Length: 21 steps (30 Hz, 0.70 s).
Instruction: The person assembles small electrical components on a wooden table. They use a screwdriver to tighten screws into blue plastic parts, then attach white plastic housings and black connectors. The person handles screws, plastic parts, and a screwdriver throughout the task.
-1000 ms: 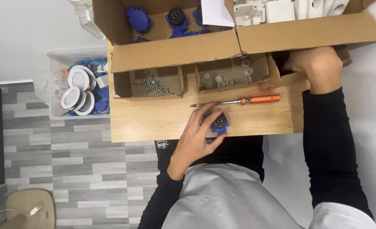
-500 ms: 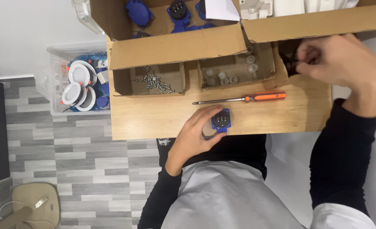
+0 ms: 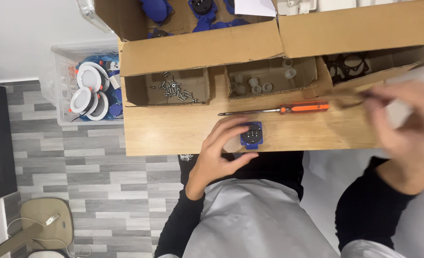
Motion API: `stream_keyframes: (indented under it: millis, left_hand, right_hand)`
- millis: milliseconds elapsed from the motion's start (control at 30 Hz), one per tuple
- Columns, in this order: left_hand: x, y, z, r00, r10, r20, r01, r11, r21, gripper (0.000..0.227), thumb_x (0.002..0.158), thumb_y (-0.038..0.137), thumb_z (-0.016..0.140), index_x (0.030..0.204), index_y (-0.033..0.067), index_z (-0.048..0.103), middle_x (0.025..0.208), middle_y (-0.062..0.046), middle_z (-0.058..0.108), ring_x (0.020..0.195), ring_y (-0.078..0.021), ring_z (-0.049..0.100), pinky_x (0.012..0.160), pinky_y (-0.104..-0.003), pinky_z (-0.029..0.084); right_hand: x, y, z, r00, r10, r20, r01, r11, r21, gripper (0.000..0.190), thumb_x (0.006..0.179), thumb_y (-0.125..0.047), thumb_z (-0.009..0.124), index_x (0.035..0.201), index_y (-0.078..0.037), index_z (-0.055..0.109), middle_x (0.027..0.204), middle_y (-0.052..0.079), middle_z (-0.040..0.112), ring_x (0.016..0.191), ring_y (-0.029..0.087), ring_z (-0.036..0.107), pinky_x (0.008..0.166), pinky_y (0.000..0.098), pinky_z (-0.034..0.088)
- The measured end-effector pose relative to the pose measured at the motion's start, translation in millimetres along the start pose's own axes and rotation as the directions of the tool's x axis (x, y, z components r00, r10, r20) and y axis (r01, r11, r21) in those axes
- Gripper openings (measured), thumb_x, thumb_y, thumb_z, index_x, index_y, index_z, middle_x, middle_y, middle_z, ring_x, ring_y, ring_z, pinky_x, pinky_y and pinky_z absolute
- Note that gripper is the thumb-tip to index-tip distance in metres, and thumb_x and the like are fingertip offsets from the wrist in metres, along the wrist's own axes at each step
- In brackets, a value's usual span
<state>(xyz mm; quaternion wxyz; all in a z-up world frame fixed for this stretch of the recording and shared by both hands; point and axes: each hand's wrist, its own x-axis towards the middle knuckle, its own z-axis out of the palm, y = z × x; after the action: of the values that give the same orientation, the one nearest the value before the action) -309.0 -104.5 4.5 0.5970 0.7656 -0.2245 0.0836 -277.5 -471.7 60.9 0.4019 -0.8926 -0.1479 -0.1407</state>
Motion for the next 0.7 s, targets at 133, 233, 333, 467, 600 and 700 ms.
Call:
stream_keyframes:
  millis: [133,233,333,467,600,700]
  left_hand:
    - [-0.1,8.7,-4.1,0.990,0.065,-0.122,-0.064,0.998,0.006,0.038,0.100,0.022,0.085,0.128,0.0027,0.068,0.133,-0.018,0.071,0.122,-0.0364,0.073,0.112,-0.048,0.060]
    - [1.6,14.2,-7.8,0.993,0.043,-0.107,-0.041,0.999,0.019,0.037,0.100,0.013,0.084,0.130,-0.0004,0.068,0.131,-0.020,0.070,0.119,-0.0353,0.077,0.111,-0.043,0.065]
    - [8.9,12.6,-4.1,0.973,0.119,-0.200,-0.108,0.992,0.064,0.035,0.091,0.012,0.091,0.123,0.0036,0.081,0.119,-0.016,0.081,0.094,-0.0331,0.082,0.080,-0.041,0.066]
    - [9.0,10.4,1.0,0.958,0.201,-0.206,-0.183,0.978,0.100,0.019,0.095,0.003,0.085,0.114,0.0038,0.084,0.110,-0.014,0.083,0.086,-0.0320,0.081,0.075,-0.041,0.067]
    - [6.0,4.0,2.9,0.942,0.258,-0.215,-0.236,0.964,0.122,0.014,0.097,-0.003,0.079,0.105,0.0070,0.086,0.106,-0.011,0.084,0.084,-0.0282,0.080,0.070,-0.035,0.064]
    - [8.9,3.8,2.5,0.940,0.270,-0.207,-0.249,0.961,0.122,0.011,0.100,-0.002,0.077,0.103,0.0047,0.084,0.104,-0.013,0.083,0.086,-0.0337,0.081,0.072,-0.041,0.065]
  right_hand:
    - [-2.7,-34.2,58.3,0.998,-0.040,-0.043,0.045,0.993,0.108,0.016,0.103,0.021,0.086,0.114,0.017,0.076,0.110,0.029,0.078,0.094,0.034,0.074,0.086,0.0382,0.057]
    - [1.5,-45.8,92.9,0.979,-0.194,0.057,0.183,0.970,0.163,0.013,0.098,0.006,0.085,0.108,0.006,0.078,0.107,0.020,0.081,0.097,0.033,0.080,0.094,0.0432,0.067]
    - [7.6,-64.9,116.9,0.975,-0.219,-0.032,0.217,0.915,0.339,0.015,0.088,0.010,0.085,0.100,0.001,0.084,0.096,0.014,0.085,0.075,0.028,0.081,0.074,0.0364,0.064]
    - [-3.0,-66.5,132.1,0.956,-0.282,-0.084,0.293,0.889,0.351,0.014,0.087,0.012,0.083,0.098,0.003,0.084,0.093,0.016,0.083,0.071,0.028,0.080,0.070,0.0385,0.066]
    - [-10.8,-62.1,135.7,0.950,-0.295,-0.103,0.312,0.887,0.340,0.018,0.086,0.015,0.082,0.101,0.005,0.084,0.096,0.017,0.084,0.077,0.027,0.082,0.072,0.0386,0.068]
    - [-10.7,-65.4,139.7,0.948,-0.294,-0.123,0.316,0.916,0.247,0.017,0.086,0.013,0.085,0.098,0.001,0.086,0.098,0.015,0.084,0.079,0.027,0.082,0.072,0.0389,0.069]
